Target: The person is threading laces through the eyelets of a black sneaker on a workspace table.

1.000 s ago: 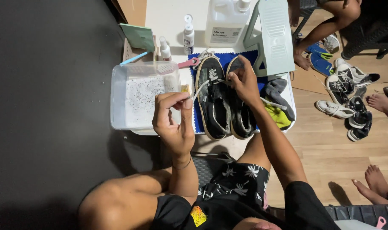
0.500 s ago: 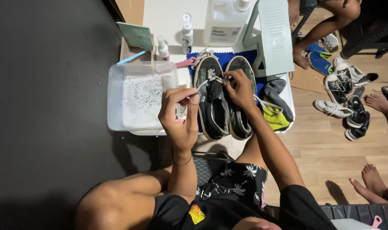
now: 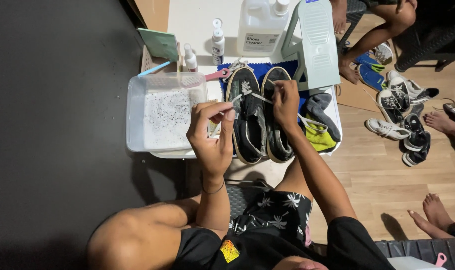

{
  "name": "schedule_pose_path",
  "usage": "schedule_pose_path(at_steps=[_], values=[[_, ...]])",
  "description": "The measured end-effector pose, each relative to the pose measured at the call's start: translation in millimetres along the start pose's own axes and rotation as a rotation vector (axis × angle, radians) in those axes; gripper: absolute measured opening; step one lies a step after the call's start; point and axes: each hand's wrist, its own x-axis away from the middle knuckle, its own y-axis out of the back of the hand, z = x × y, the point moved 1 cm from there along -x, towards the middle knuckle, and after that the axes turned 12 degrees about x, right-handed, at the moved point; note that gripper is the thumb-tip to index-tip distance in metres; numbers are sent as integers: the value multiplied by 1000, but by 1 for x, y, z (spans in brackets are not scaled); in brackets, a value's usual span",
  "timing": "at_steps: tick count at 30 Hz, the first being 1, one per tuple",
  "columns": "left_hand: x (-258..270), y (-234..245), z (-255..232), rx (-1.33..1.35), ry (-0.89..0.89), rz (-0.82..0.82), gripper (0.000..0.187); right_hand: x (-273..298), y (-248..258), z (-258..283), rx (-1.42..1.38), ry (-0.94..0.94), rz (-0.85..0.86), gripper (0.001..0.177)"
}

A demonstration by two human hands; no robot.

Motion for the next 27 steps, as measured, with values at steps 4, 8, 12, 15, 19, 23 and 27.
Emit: schedule_pose_path(at_steps=[4,8,12,15,19,23,27], values=[[0,0,-1,0,-1,7,7,-3,2,-4,-99,-12,-117,20],[0,0,-1,0,-10,6,7,-3,9,5,-93,7,-134,13],[0,0,1,-12,-5,19,7,-3,11,13,-66,-1,-130,17],[-1,0,3,-14,10,30,8,-3,10,15,-45,31,-149,30],[-4,-4,10,-30,10,57,7,-1,-3,3,140,102,-35,32],[-7,-9,20,-49,0,111,8,-1,1,8,215,64,24,35],[-4,-12,36,-136,50,149,6,1,-1,1,281,62,40,35]])
